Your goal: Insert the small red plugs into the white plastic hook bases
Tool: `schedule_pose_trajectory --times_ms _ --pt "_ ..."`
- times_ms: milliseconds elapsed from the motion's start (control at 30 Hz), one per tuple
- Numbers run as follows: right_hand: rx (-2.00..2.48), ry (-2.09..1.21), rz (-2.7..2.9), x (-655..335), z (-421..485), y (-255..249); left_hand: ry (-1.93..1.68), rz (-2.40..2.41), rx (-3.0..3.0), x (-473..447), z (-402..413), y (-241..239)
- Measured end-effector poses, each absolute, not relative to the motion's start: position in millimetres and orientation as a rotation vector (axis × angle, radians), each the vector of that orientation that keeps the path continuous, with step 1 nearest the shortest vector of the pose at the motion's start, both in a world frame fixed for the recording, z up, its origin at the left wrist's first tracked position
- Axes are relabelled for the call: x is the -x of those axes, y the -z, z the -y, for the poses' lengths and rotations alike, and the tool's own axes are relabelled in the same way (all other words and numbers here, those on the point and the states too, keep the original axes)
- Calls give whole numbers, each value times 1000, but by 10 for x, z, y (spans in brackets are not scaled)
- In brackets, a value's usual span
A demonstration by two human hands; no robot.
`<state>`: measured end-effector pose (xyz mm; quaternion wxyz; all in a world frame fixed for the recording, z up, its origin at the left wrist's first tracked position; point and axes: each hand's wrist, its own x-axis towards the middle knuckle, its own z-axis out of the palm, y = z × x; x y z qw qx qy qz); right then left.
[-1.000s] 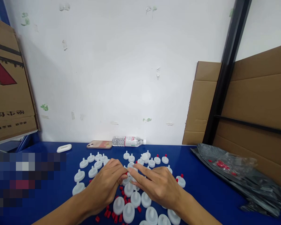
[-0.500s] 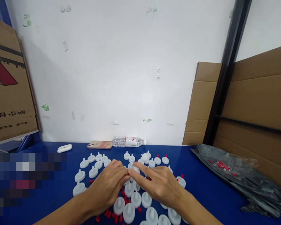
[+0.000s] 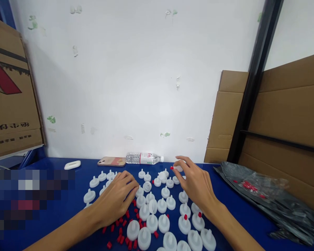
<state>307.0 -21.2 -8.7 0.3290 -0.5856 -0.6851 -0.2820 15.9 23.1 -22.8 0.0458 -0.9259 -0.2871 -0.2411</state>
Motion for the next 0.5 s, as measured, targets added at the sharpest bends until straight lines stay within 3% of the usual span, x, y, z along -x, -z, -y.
schedule_pose_trajectory --times_ms 200,500 --pt "1977 798 1811 -3208 123 103 629 909 2804 -153 -261 290" --pt "2231 542 1884 -3184 102 163 525 908 2816 -148 -258 281"
